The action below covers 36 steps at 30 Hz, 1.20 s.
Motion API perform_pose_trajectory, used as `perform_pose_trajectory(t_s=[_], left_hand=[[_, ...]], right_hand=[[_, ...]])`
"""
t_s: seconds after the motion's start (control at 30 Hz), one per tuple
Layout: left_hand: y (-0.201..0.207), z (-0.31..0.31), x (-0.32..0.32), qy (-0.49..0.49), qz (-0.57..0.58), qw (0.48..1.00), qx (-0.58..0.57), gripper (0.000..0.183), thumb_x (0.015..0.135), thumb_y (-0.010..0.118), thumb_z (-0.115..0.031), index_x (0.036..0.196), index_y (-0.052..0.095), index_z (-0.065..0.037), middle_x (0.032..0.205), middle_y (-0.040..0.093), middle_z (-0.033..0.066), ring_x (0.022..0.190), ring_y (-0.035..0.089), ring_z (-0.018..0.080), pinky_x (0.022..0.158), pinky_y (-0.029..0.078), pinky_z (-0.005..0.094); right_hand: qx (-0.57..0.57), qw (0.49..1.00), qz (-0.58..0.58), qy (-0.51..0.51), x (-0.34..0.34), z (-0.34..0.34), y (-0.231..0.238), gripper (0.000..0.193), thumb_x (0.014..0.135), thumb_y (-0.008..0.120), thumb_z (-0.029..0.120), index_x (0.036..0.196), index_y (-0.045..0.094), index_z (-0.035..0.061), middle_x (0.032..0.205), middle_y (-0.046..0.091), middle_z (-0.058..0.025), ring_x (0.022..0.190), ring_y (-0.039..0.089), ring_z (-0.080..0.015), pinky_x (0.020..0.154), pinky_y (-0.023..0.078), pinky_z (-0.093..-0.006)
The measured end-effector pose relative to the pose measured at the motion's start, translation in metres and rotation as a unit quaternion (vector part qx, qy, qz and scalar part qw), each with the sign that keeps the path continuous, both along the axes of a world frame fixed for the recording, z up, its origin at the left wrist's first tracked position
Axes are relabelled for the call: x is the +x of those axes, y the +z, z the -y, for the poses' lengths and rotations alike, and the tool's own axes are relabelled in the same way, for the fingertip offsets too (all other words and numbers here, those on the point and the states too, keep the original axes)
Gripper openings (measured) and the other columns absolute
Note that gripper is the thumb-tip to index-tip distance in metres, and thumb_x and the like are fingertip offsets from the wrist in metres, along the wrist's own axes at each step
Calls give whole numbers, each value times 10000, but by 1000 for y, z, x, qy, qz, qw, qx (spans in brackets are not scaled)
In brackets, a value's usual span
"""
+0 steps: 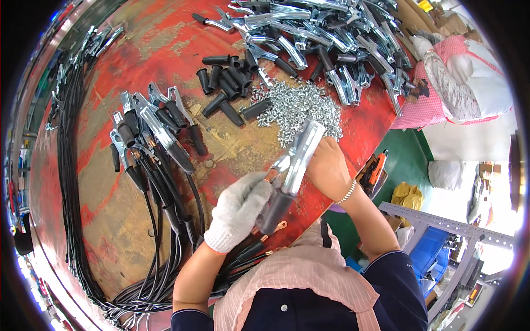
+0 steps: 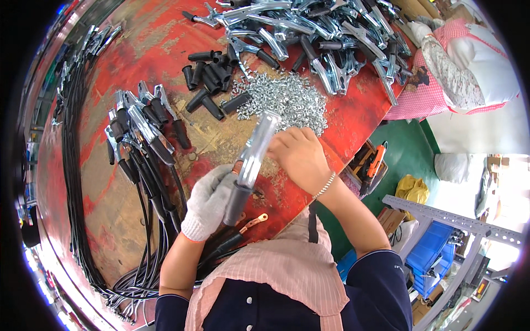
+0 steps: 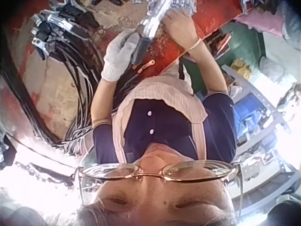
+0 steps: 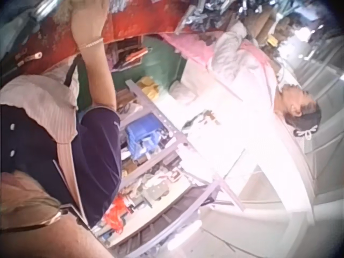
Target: The recorder is seen assembling the clamp ends of jumper cables by sliding on protective rubber sleeves and attaching metal clips.
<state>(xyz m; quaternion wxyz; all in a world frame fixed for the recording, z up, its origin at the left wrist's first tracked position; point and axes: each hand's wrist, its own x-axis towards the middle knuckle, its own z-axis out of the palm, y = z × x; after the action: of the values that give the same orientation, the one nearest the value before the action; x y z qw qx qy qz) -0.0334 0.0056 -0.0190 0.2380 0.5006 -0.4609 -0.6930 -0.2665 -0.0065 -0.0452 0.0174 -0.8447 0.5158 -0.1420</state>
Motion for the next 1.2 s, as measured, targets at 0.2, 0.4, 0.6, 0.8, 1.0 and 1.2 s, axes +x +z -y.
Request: perform_pose_trajectory(t_s=[0.2,0.4,0.6,0.8,1.0,1.2], left_hand=[[24,-7,-2,-46,-3,999,-13,284,994,526,-156,1195,592,34,847,669,57,633,590,76,577,497,249],[26,-11,-2,-70,-15,997,-21,259,988,536,-134,1185,595,22,853,677,67,666,627,84,609,512,242],[32,-12,-3,-81,-2,996,-34,249,982,534,-136,1164,600,20,837,680,77,678,652,110,627,522,261],[30,-11,-4,-102,25,992,-70,248,969,536,-142,1161,604,0,834,686,107,675,681,158,631,527,282],[28,-20,-9,-78,149,930,-327,378,898,599,-138,1266,565,-58,734,669,82,594,662,239,536,510,346],[24,-18,-14,-158,241,791,-540,484,825,656,-123,1293,556,-48,658,582,57,497,572,241,461,463,371]], right_hand=[[293,787,537,-79,17,-17,5,179,880,673,42,1045,623,-9,961,686,-104,907,693,-208,771,560,-322],[349,631,682,-122,31,-24,12,150,937,642,76,1039,578,-15,942,685,-105,888,705,-187,722,580,-289],[339,616,709,-43,29,-34,-4,113,893,678,77,974,646,5,922,672,-51,850,628,-124,749,488,-264],[401,593,696,-49,21,-44,-14,127,936,603,96,999,660,1,994,665,-73,948,618,-149,825,474,-293],[327,715,618,-25,16,-59,4,348,977,434,185,1097,667,-44,1076,655,-143,1022,589,-234,930,439,-358],[355,689,629,-62,5,-83,12,292,928,493,92,1136,644,-46,1098,650,-136,1075,576,-257,950,440,-385]])
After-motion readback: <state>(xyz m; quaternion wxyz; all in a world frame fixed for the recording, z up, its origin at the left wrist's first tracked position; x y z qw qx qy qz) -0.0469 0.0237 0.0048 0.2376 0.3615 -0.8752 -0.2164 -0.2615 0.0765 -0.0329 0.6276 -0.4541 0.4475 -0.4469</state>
